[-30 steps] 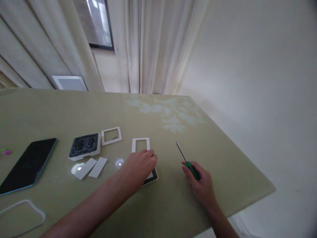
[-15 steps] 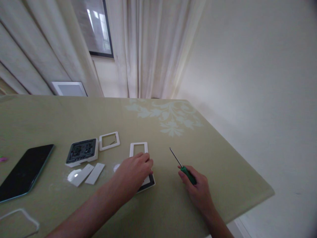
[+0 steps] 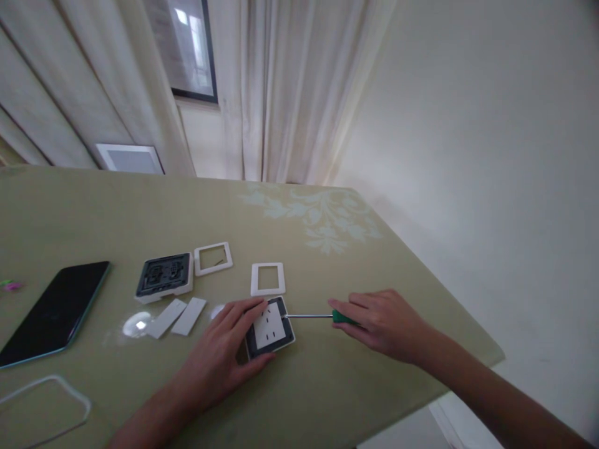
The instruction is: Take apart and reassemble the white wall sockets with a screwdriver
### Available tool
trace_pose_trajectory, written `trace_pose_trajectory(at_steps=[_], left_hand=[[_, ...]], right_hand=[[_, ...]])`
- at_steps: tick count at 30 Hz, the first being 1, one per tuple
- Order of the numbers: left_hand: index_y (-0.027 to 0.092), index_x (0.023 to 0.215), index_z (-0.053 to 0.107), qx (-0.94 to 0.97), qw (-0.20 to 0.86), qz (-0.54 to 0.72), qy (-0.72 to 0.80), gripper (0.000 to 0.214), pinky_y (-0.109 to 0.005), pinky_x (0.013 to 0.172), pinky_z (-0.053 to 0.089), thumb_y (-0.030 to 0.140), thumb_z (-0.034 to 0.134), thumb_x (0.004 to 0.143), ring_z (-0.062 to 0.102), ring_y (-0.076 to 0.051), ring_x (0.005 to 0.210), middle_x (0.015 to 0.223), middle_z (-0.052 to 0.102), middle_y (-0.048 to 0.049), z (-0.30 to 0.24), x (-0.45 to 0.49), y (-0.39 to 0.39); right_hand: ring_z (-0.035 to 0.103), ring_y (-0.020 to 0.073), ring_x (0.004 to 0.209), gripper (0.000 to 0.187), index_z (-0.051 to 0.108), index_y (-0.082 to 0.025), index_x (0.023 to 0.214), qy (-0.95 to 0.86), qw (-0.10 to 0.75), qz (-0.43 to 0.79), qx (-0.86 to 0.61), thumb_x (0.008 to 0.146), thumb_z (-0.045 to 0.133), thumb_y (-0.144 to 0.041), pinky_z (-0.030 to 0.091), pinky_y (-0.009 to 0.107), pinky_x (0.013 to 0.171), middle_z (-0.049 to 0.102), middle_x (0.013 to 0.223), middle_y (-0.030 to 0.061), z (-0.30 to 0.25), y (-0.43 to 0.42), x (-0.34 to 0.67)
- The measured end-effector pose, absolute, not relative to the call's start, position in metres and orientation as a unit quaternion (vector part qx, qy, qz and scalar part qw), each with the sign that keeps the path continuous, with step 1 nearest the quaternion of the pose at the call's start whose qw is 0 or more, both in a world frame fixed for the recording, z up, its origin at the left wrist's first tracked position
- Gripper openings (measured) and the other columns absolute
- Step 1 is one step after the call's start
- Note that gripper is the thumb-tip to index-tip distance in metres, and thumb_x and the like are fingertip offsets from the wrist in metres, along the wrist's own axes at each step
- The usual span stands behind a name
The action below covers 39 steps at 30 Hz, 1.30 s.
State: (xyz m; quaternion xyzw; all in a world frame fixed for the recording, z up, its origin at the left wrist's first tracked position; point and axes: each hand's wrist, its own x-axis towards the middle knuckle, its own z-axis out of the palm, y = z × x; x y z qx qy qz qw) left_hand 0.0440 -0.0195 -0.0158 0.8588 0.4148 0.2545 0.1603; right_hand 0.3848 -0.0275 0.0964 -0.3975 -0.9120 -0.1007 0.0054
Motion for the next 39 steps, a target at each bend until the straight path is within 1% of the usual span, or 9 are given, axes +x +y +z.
trace_pose_trajectory(at_steps=[3, 6, 12, 18, 24, 29, 32, 35, 39], left_hand=[[0.028, 0.156, 0.046, 0.862, 0.163, 0.260, 0.403, 0.070, -0.050, 0.113, 0.055, 0.044, 0.074, 0.094, 0.059, -0.032, 0.136, 0.153, 0.060, -0.0105, -0.016, 0.043, -0.018], [0.027, 0.157, 0.045, 0.862, 0.168, 0.261, 0.401, 0.070, -0.051, 0.114, 0.054, 0.043, 0.073, 0.095, 0.058, -0.033, 0.137, 0.154, 0.058, -0.0117, -0.016, 0.042, -0.019], [0.026, 0.157, 0.045, 0.861, 0.176, 0.263, 0.399, 0.071, -0.051, 0.114, 0.053, 0.044, 0.073, 0.095, 0.057, -0.033, 0.137, 0.155, 0.058, -0.0120, -0.018, 0.041, -0.021], [0.026, 0.158, 0.045, 0.860, 0.168, 0.278, 0.394, 0.073, -0.051, 0.113, 0.054, 0.044, 0.074, 0.094, 0.058, -0.033, 0.136, 0.153, 0.060, -0.0110, -0.020, 0.041, -0.021], [0.025, 0.158, 0.043, 0.862, 0.167, 0.276, 0.392, 0.073, -0.050, 0.114, 0.054, 0.044, 0.073, 0.095, 0.057, -0.032, 0.137, 0.154, 0.058, -0.0114, -0.021, 0.042, -0.020], [0.026, 0.159, 0.044, 0.858, 0.173, 0.274, 0.399, 0.074, -0.050, 0.115, 0.053, 0.043, 0.074, 0.093, 0.056, -0.032, 0.138, 0.155, 0.058, -0.0106, -0.020, 0.043, -0.021], [0.027, 0.159, 0.044, 0.856, 0.183, 0.275, 0.398, 0.074, -0.051, 0.114, 0.053, 0.042, 0.074, 0.093, 0.056, -0.033, 0.138, 0.155, 0.058, -0.0113, -0.020, 0.043, -0.021], [0.027, 0.158, 0.045, 0.854, 0.188, 0.276, 0.399, 0.073, -0.052, 0.114, 0.053, 0.042, 0.075, 0.093, 0.057, -0.033, 0.137, 0.154, 0.059, -0.0117, -0.020, 0.043, -0.021], [0.026, 0.157, 0.045, 0.856, 0.188, 0.272, 0.398, 0.071, -0.052, 0.115, 0.052, 0.043, 0.073, 0.095, 0.056, -0.033, 0.136, 0.154, 0.058, -0.0111, -0.019, 0.043, -0.021]], right_hand=[[0.063, 0.0126, 0.062, 0.027, 0.071, -0.022, 0.121, -0.921, -0.039, -0.116, -0.371, 0.109, 0.054, -0.040, 0.017, 0.031, 0.055, 0.073, 0.080, 0.0010, 0.109, -0.017, 0.377], [0.059, 0.0113, 0.059, 0.024, 0.069, -0.021, 0.117, -0.926, -0.070, -0.121, -0.350, 0.108, 0.054, -0.038, 0.012, 0.033, 0.056, 0.073, 0.079, 0.0009, 0.113, -0.012, 0.372], [0.059, 0.0121, 0.059, 0.022, 0.068, -0.020, 0.116, -0.929, -0.101, -0.139, -0.328, 0.107, 0.056, -0.037, 0.011, 0.034, 0.056, 0.072, 0.079, 0.0011, 0.126, -0.009, 0.368], [0.059, 0.0114, 0.057, 0.021, 0.067, -0.020, 0.112, -0.929, -0.114, -0.146, -0.321, 0.107, 0.056, -0.037, 0.009, 0.034, 0.056, 0.074, 0.080, 0.0015, 0.141, -0.001, 0.363], [0.062, 0.0131, 0.058, 0.020, 0.067, -0.021, 0.110, -0.928, -0.144, -0.137, -0.316, 0.103, 0.065, -0.039, 0.006, 0.035, 0.056, 0.076, 0.082, 0.0013, 0.140, 0.006, 0.352], [0.063, 0.0138, 0.059, 0.019, 0.067, -0.020, 0.110, -0.930, -0.155, -0.140, -0.302, 0.105, 0.062, -0.038, 0.006, 0.035, 0.055, 0.075, 0.081, 0.0016, 0.141, 0.008, 0.348], [0.062, 0.0142, 0.059, 0.015, 0.066, -0.017, 0.112, -0.937, -0.147, -0.163, -0.271, 0.106, 0.059, -0.029, 0.009, 0.035, 0.054, 0.073, 0.078, 0.0025, 0.143, 0.007, 0.346], [0.062, 0.0150, 0.059, 0.014, 0.066, -0.014, 0.114, -0.939, -0.145, -0.196, -0.243, 0.104, 0.058, -0.019, 0.012, 0.036, 0.053, 0.072, 0.076, 0.0031, 0.143, 0.006, 0.345], [0.062, 0.0152, 0.058, 0.015, 0.067, -0.014, 0.114, -0.937, -0.132, -0.212, -0.246, 0.104, 0.058, -0.021, 0.013, 0.036, 0.053, 0.071, 0.075, 0.0026, 0.145, 0.008, 0.346]])
